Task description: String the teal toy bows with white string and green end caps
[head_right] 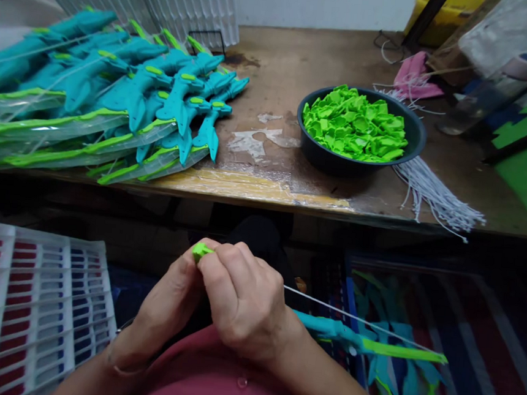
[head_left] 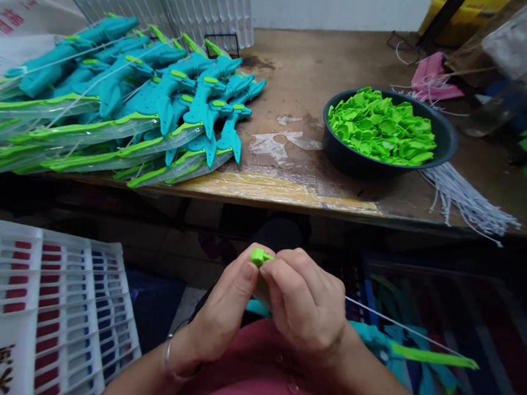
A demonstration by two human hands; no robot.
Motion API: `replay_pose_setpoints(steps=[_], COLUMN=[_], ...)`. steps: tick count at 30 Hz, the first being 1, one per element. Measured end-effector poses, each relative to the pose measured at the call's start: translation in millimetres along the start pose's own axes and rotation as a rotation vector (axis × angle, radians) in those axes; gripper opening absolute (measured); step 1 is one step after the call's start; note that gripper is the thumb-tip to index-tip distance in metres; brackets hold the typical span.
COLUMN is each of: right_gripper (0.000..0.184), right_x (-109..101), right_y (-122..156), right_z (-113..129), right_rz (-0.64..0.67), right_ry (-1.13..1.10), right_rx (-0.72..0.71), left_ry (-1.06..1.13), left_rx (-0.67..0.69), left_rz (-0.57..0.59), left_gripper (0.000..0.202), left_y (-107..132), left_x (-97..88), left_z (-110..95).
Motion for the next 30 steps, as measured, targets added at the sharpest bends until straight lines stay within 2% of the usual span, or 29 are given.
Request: replay_pose_setpoints(steps=[4,7,9,12,14,17,21,23,27,30], right_gripper=[0.015,0.012,0.015,0.017,0.014,0.011,0.009,0.010,0.010,0.007], right_x=[3.1,-17.2,-34.7,-50.8,-47.3,-32.0,-20.6,-18.0,-15.0,-10.6], right_y=[-13.0,-32.9,-45.0,-49.5,-43.9,-29.4,-13.5,-10.4,-11.1,-12.6], right_z=[-2.0,-1.9,-8.8,-24.6,-32.3,-30.3,-8.2,-0.7,-4.0,-16.5], right_rz=[-0.052,-0.119,-0.165,-0.291,-0.301,-0.166,0.050,0.100,0.070,0.082], right_ry=[-0.039,-0.241,-0.453,-0.703,-0.757,-0.682,-0.463,-0.397,-0.393,-0.477], right_rx=[0.061,0.139,0.293,0.509,0.565,0.501,0.277,0.210,0.251,0.395], left_ry=[-0.113,-0.208,-0.219,-0.146,-0.118,-0.061,0.088,0.141,0.163,0.201], left_rx=[0.060,0.186,0.232,0.166,0.132,0.141,0.152,0.124,0.103,0.095], left_rz=[-0.035,-0.052,-0.068,-0.042,-0.017,-0.044,-0.152,-0.170,-0.120,-0.053], left_gripper=[0.031,0.025,0.022,0.014,0.010,0.007,0.009,0.008,0.006,0.007], left_y=[-0.8,-4.1,-6.4,-9.9,-10.7,-11.8,-14.9,-16.1,-15.3,-14.8], left_x=[3.6,9.0,10.3,10.3,10.4,9.3,6.5,6.6,9.4,13.2], left_z=[-6.0,-18.9,-26.1,-26.9,-26.3,-27.2,-25.6,-21.7,-15.0,-10.5])
Point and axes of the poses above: each hand's wrist, its own y-axis away from the middle knuckle, its own x-axis out of the palm, z = x × y, the point moved 6 cm from there along -y, towards the middle knuckle, and after that the axes turned 9 degrees about y, right-handed, at the moved point
